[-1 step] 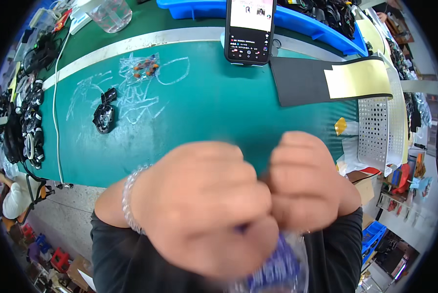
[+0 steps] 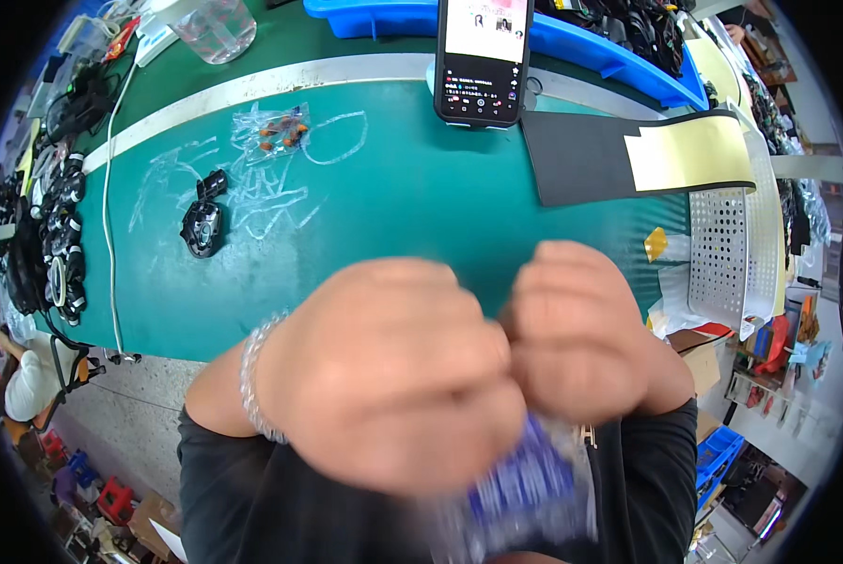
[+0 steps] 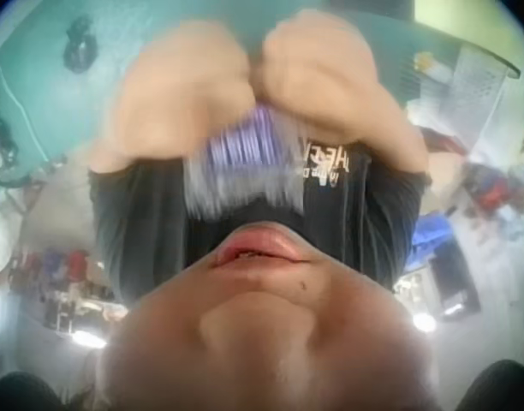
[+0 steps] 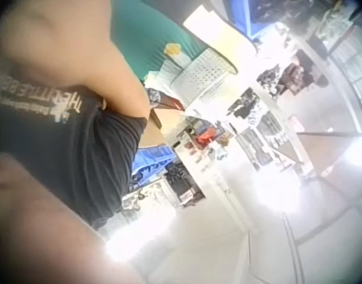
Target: The person repairs a small black electronic device by hand, manipulating internal wires and components. They use a smartphone placed on the table as a reference guide while working on the device's circuitry.
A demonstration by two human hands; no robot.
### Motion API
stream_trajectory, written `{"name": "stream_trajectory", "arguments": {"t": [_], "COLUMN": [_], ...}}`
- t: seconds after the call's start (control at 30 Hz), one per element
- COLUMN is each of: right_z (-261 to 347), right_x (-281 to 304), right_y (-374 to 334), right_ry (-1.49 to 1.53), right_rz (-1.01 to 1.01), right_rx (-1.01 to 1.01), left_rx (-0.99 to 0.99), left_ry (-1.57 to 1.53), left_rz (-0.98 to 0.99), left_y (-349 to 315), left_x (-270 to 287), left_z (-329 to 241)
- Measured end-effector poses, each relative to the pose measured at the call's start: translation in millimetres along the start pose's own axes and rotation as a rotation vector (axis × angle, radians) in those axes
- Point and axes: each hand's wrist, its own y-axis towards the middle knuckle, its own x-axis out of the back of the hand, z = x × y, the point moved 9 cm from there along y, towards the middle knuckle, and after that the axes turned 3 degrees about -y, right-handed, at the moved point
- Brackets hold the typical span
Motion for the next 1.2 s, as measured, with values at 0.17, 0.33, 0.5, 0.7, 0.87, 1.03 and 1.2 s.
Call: {"name": "stream_trajectory", "arguments": {"t": [0.17, 0.33, 0.5, 0.7, 0.87, 1.03, 1.2], "right_z": [-55.0, -115.8, -133.3, -133.8, -129.3, -171.5, -206.6], "right_x": [-14.0, -44.7, -60.6, -58.8, -69.5, -72.8, -75.2], "right_y": [3.7, 38.8, 64.7, 76.9, 90.9, 106.8, 158.3], "right_ry": [0.103, 0.255, 0.328, 0.225, -0.001, 0.137, 0.030], "right_rz": [-0.275, -0.323, -0.359, -0.417, -0.301, -0.427, -0.413], "right_rx": [-0.251, -0.465, -0.507, -0.441, -0.284, -0.377, -0.352], "left_rx": [0.222, 0.361, 0.232, 0.237, 0.312, 0.246, -0.005], "left_ry": [0.019, -0.263, -0.233, -0.212, -0.187, -0.032, 0.175], "left_rz": [-0.189, -0.831, -0.981, -1.032, -0.976, -1.236, -1.229], "left_y": [-27.2, -53.7, -84.3, -86.8, -90.1, -99.9, -100.2], "left_x": [29.1, 75.6, 114.9, 115.9, 115.1, 131.0, 135.4], "left_z": [57.0, 103.3, 125.5, 122.4, 128.2, 116.4, 92.5]}}
